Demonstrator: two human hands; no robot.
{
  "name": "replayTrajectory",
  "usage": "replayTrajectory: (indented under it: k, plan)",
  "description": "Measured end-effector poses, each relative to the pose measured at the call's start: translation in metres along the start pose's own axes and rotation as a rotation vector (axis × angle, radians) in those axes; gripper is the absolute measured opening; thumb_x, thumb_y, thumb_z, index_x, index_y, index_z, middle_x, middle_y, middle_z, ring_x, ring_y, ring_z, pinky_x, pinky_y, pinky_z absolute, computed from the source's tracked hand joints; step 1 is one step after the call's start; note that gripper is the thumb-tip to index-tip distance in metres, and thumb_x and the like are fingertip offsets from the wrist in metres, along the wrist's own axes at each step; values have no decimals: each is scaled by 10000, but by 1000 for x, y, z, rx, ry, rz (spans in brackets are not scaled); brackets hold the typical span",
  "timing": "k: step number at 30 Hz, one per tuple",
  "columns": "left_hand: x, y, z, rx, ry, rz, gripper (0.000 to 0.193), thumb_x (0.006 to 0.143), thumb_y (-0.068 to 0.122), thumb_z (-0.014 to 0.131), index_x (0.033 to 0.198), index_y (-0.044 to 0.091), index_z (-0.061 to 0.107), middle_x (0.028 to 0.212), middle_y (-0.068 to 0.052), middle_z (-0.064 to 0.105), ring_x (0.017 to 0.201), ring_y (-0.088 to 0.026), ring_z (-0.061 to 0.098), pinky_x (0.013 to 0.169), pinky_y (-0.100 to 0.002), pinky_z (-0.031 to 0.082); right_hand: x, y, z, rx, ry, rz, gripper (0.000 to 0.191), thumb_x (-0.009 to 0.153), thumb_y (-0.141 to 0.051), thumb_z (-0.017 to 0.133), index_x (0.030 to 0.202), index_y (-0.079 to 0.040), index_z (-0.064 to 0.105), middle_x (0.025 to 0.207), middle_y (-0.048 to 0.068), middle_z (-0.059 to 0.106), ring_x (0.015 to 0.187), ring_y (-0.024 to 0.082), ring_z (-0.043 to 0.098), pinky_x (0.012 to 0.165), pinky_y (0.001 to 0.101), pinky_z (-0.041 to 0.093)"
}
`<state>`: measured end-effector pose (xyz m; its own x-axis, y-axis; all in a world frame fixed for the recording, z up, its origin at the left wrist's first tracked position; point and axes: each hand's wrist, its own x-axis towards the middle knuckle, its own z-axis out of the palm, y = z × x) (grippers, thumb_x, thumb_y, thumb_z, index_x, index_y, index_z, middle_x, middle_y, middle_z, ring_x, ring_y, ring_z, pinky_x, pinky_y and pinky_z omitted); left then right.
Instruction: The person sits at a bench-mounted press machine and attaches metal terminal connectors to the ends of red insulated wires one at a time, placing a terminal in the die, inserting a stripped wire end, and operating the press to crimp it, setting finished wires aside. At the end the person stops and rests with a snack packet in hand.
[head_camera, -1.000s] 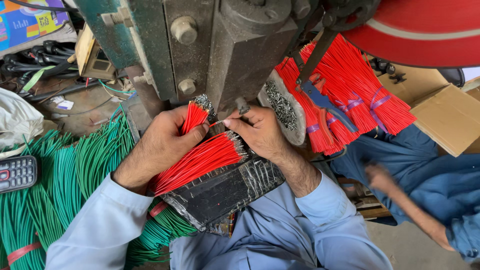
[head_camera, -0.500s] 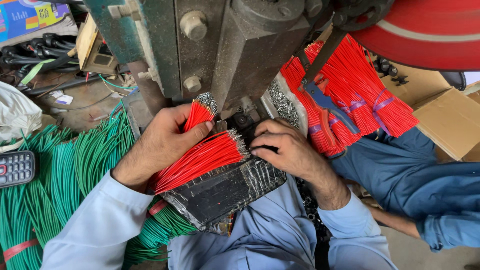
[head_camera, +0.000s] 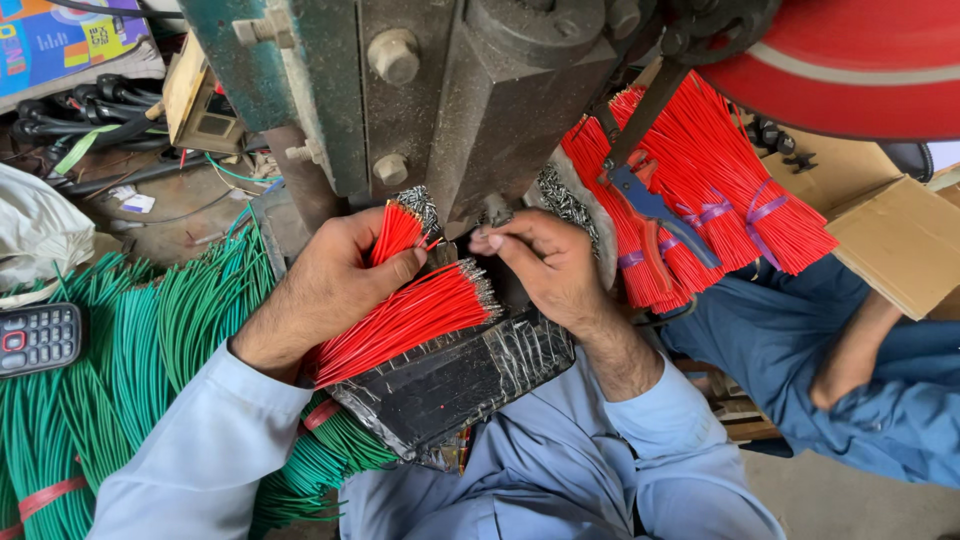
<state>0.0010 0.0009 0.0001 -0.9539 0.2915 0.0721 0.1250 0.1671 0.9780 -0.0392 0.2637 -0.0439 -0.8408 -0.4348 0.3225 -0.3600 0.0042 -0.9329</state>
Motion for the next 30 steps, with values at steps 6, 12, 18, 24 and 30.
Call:
replayTrajectory:
  k: [6,12,18,24,30]
  plan:
    - [1,-1,-1,102,27,15,186,950,163,654,1057,14,682,798,-29,712,769,-70,625,717,-295,556,8,12,13,-62,21,36,98,1031,-30,647,1106,29,670,1023,81,755,967,109,714,875,270,597]
    - [2,-3,0,86,1,40,194,967,175,646,1065,11,675,812,-26,710,786,-71,621,731,-296,555,15,17,12,-128,33,34,101,1005,-77,711,1040,18,709,959,40,715,912,83,657,832,254,561]
    - [2,-3,1,74,4,11,204,969,187,650,1066,10,683,806,-15,710,779,-61,605,717,-296,556,15,17,14,-76,37,38,98,1001,-92,714,992,5,704,913,28,725,869,79,671,794,254,572]
    - [4,0,1,71,2,33,209,974,189,651,1071,7,681,808,-14,707,780,-59,594,711,-298,555,14,16,15,-171,38,38,91,994,-92,712,990,-1,711,893,33,721,856,72,668,775,250,569]
    - [3,0,3,142,15,27,205,960,176,645,1072,8,679,803,-48,730,771,-78,636,723,-308,565,13,14,16,-203,40,33,102,990,-101,719,978,0,711,880,33,725,846,75,677,768,256,576]
